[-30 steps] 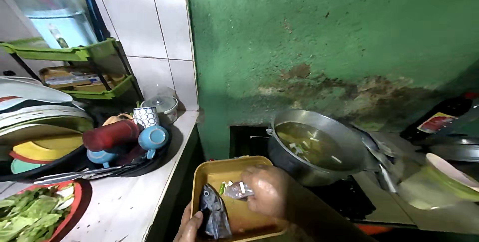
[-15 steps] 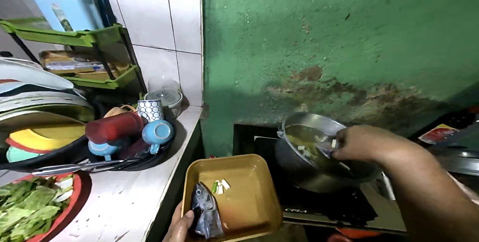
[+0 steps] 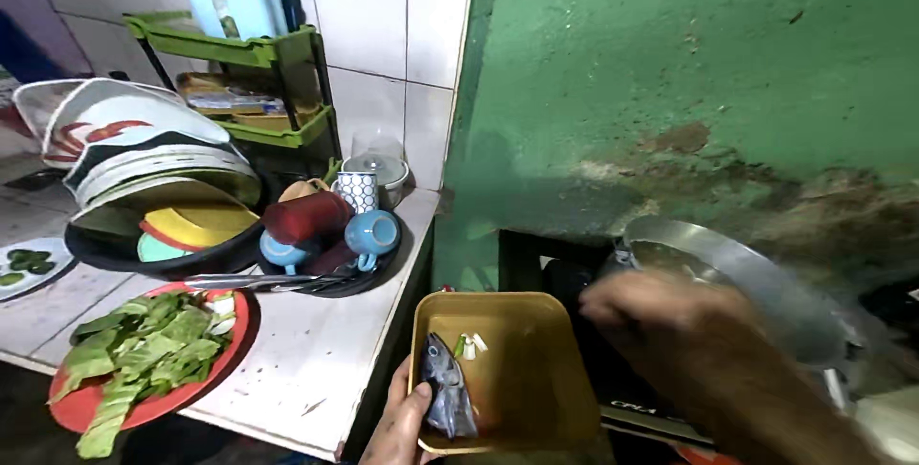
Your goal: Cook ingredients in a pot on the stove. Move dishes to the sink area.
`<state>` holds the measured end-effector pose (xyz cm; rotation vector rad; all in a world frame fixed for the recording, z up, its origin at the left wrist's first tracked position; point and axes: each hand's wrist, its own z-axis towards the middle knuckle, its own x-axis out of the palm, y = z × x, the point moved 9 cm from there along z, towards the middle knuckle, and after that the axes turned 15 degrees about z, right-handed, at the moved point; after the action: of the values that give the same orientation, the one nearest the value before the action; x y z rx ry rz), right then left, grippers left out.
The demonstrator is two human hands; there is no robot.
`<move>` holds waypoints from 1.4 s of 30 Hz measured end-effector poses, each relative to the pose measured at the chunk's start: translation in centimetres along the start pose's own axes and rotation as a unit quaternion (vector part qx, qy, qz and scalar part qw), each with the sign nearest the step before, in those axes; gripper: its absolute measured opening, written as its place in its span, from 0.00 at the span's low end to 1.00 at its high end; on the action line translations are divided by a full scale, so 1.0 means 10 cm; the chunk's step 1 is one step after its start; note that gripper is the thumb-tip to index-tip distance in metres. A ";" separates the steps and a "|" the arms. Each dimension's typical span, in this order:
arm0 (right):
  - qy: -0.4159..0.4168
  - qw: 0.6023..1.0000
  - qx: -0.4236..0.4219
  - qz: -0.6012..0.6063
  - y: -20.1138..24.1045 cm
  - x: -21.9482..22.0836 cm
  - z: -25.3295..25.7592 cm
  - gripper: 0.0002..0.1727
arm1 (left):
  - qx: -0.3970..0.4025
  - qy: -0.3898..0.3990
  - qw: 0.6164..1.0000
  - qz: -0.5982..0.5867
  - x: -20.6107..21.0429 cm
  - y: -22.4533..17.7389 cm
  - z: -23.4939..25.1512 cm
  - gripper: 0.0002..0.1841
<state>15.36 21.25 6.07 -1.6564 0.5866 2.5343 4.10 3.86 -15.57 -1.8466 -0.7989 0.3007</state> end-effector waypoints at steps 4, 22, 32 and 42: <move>0.319 0.915 0.142 0.202 0.38 1.47 0.02 0.23 | 0.036 0.005 0.998 0.044 -0.07 -0.01 -0.04 0.39; 0.309 0.876 0.171 0.329 0.54 2.01 0.19 0.30 | 0.033 0.027 0.998 0.047 -0.20 0.04 0.07 0.42; 0.136 0.881 0.210 0.402 -0.02 1.44 0.04 0.28 | -0.037 0.060 0.997 0.018 0.03 0.05 0.15 0.34; -0.091 0.863 0.151 0.474 -0.47 0.76 0.15 0.28 | -0.029 0.040 0.999 0.007 0.30 -0.14 0.29 0.32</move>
<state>12.01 24.98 -1.51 -1.1218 2.0592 2.8363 4.17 8.22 -15.03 -1.9067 -0.7470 0.2131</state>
